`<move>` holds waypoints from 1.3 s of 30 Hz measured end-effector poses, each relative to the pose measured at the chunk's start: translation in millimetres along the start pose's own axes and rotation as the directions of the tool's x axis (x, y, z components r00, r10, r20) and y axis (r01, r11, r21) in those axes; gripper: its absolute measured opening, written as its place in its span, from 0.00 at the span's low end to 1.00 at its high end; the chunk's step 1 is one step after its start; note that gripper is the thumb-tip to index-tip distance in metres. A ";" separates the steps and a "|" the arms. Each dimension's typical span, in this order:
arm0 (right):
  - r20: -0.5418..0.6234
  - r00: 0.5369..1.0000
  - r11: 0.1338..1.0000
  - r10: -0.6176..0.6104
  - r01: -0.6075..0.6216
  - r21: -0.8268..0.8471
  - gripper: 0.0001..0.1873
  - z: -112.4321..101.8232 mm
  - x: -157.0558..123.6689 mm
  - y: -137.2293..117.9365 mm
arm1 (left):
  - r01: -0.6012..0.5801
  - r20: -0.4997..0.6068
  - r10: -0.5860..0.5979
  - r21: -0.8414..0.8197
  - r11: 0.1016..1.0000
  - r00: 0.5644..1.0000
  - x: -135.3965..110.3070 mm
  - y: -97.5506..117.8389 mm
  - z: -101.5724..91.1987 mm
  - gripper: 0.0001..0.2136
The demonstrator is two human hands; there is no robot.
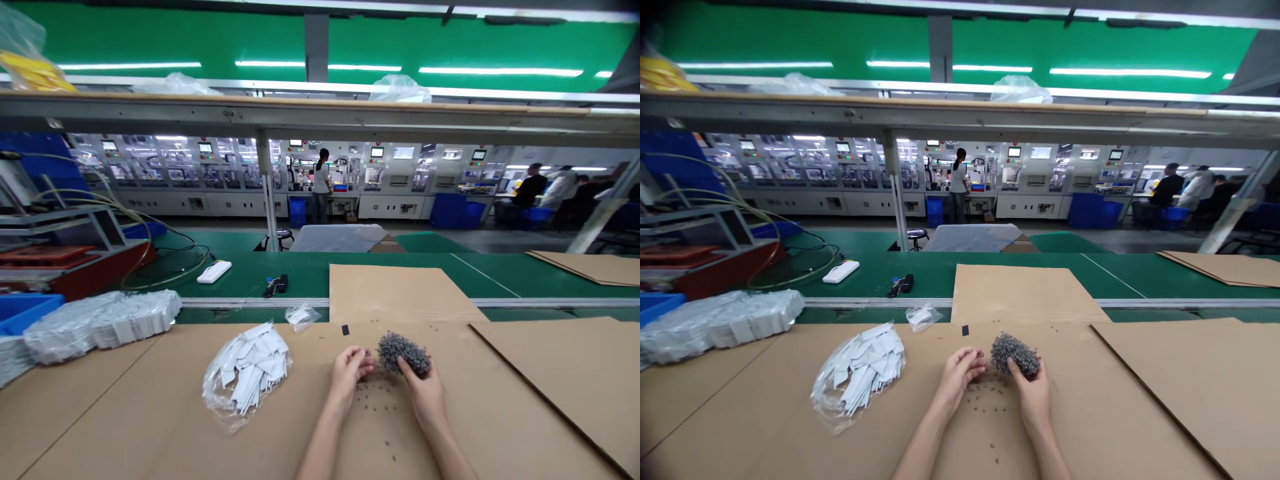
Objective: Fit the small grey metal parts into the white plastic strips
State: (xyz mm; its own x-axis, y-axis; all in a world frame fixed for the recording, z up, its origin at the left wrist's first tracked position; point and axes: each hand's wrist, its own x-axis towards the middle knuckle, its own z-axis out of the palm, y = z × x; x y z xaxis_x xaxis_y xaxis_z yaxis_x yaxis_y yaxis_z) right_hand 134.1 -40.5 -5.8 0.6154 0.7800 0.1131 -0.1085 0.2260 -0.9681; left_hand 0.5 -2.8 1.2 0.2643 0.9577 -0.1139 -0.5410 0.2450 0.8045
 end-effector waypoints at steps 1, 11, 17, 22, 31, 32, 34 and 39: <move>0.015 1.000 0.999 0.002 -0.003 0.039 0.24 0.4 -0.4 -0.3 | 0.017 0.013 -0.017 -0.001 1.000 1.000 -0.4 0.0 0.0 0.11; -0.029 0.999 1.000 -0.016 0.015 -0.023 0.24 0.4 -0.4 -2.5 | 0.053 0.051 -0.049 -0.090 0.995 0.998 -2.8 2.9 0.4 0.10; 0.018 0.999 0.996 -0.034 0.036 -0.087 0.23 0.6 -1.5 -4.5 | 0.109 0.122 -0.096 -0.104 0.989 0.988 -6.2 4.0 3.0 0.10; -0.004 1.000 0.999 0.003 -0.003 0.035 0.23 1.3 -1.5 -4.4 | 0.073 0.059 -0.069 -0.069 0.995 0.996 -5.0 5.0 0.7 0.09; 0.005 1.000 0.993 0.012 -0.013 0.121 0.26 5.3 -3.9 -6.5 | 0.123 0.181 -0.104 -0.100 0.987 0.978 -10.4 6.3 5.4 0.08; 0.024 1.000 0.989 0.016 -0.019 0.147 0.26 5.6 -4.4 -7.2 | 0.138 0.173 -0.120 -0.098 0.986 0.978 -10.7 6.7 5.5 0.08; 0.061 0.998 0.983 0.025 -0.036 0.181 0.26 6.3 -5.3 -8.3 | 0.179 0.179 -0.159 -0.098 0.979 0.971 -11.2 6.6 5.9 0.09; 0.041 0.999 0.985 0.030 -0.036 0.172 0.25 6.6 -5.1 -8.3 | 0.180 0.236 -0.125 -0.231 0.956 0.964 -11.9 8.0 5.0 0.07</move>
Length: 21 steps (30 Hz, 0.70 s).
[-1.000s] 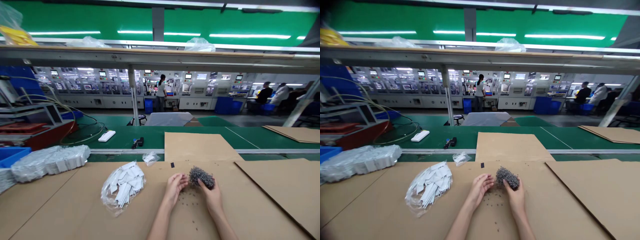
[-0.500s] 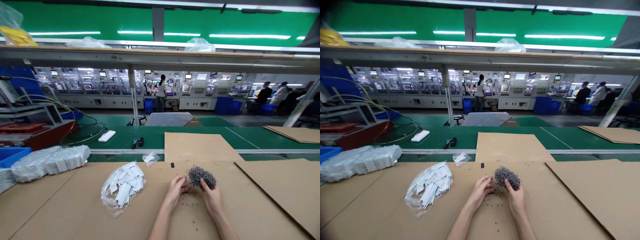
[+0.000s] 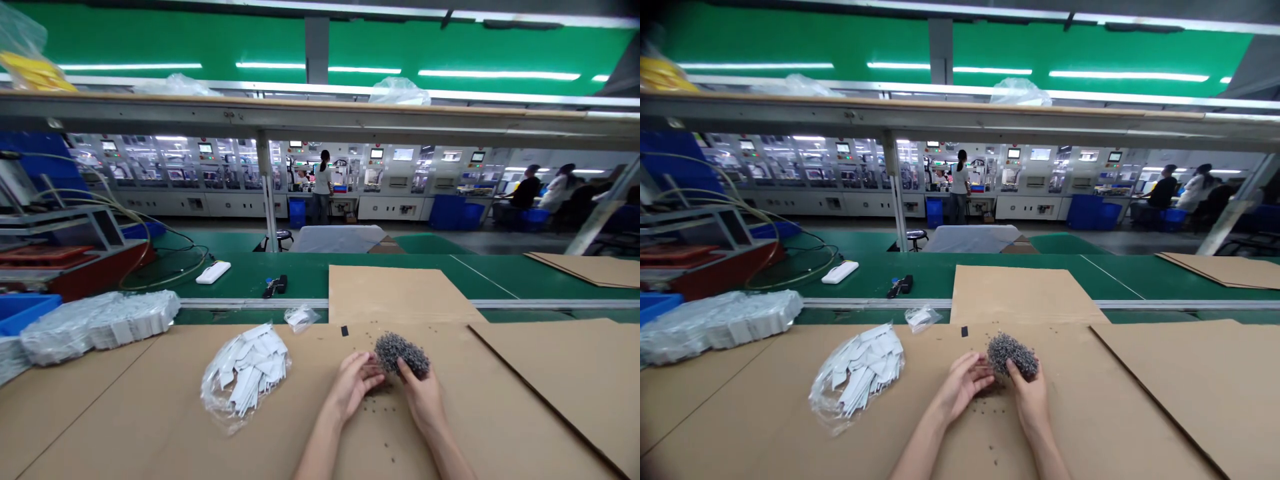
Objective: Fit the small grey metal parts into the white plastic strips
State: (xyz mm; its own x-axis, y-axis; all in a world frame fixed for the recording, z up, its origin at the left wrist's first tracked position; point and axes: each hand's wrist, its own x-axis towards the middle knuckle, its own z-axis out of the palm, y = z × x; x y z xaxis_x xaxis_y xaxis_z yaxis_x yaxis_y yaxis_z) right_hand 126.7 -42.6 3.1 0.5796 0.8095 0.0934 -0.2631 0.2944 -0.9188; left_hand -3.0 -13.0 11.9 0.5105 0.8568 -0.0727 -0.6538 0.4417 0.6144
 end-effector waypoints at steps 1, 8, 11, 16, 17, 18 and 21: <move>0.005 1.000 1.000 0.004 -0.004 0.020 0.25 -0.1 0.1 0.1 | -0.007 -0.001 0.007 -0.023 1.000 1.000 -0.1 0.8 -0.5 0.08; 0.031 0.999 0.999 0.026 -0.026 -0.025 0.23 -3.0 -0.1 2.6 | 0.073 -0.061 -0.075 -0.029 0.997 0.995 1.3 2.2 -3.2 0.09; 0.003 1.000 0.993 -0.003 0.003 -0.122 0.23 -5.1 0.8 4.7 | 0.064 -0.051 -0.068 -0.069 0.996 0.996 2.0 3.0 -2.7 0.10; 0.039 0.999 1.000 -0.007 0.008 -0.017 0.23 -3.6 0.5 4.8 | 0.052 -0.064 -0.053 -0.018 0.998 0.997 1.8 1.1 -2.0 0.10; 0.037 0.999 1.000 -0.010 0.011 -0.027 0.24 -3.0 0.4 4.3 | 0.057 -0.057 -0.058 -0.012 0.998 0.997 1.7 0.5 -2.0 0.10; 0.031 0.999 0.998 -0.015 0.017 -0.055 0.24 -2.6 0.5 3.7 | 0.061 -0.051 -0.061 -0.008 0.998 0.997 1.7 0.1 -2.2 0.10; -0.002 0.999 0.986 -0.043 0.042 -0.160 0.24 -2.7 1.4 3.2 | 0.048 -0.065 -0.048 0.007 0.999 0.997 2.1 0.0 -3.0 0.10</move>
State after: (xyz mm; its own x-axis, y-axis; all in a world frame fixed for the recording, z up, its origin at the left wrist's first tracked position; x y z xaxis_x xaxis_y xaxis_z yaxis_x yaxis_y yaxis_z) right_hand 128.8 -41.9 -0.8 0.5918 0.7952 0.1318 -0.1115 0.2427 -0.9637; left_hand -3.6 -10.4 9.4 0.5037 0.8503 -0.1527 -0.6242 0.4804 0.6161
